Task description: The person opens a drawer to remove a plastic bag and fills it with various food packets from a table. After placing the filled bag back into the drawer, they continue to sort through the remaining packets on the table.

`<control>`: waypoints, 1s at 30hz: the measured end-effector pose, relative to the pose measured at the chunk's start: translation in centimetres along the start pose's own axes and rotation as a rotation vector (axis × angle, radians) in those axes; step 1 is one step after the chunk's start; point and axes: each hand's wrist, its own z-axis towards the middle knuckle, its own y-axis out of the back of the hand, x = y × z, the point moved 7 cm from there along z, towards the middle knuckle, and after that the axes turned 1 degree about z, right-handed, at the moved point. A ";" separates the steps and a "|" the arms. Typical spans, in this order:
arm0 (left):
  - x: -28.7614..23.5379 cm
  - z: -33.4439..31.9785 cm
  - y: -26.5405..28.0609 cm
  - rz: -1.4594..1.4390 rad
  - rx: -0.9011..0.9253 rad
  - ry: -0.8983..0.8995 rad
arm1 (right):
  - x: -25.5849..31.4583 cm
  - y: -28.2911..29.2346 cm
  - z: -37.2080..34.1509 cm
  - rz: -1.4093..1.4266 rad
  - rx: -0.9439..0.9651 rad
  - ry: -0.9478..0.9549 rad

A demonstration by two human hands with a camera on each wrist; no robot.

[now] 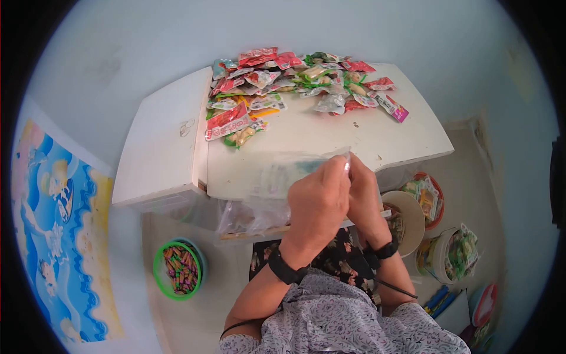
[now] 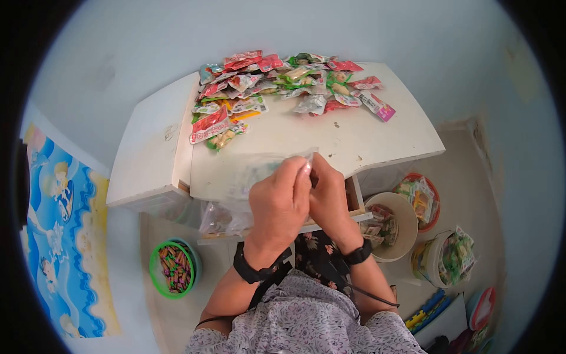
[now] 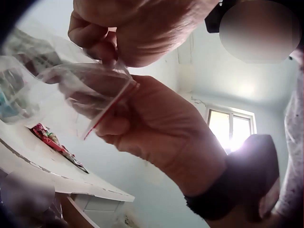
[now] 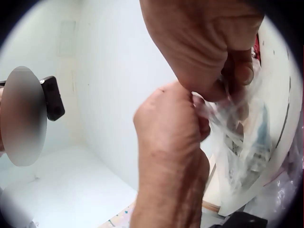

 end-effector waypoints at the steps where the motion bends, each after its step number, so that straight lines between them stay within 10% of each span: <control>1: -0.2 -0.1 -0.1 -0.015 0.033 0.029 | -0.8 0.0 0.0 -0.040 -0.032 -0.015; 20: 11.6 -4.8 5.6 0.278 0.179 0.193 | -8.2 -1.7 3.1 -0.548 -0.063 0.018; 30: 9.0 -2.7 4.2 0.352 0.269 0.012 | -7.6 -3.5 3.1 -0.743 -0.098 0.050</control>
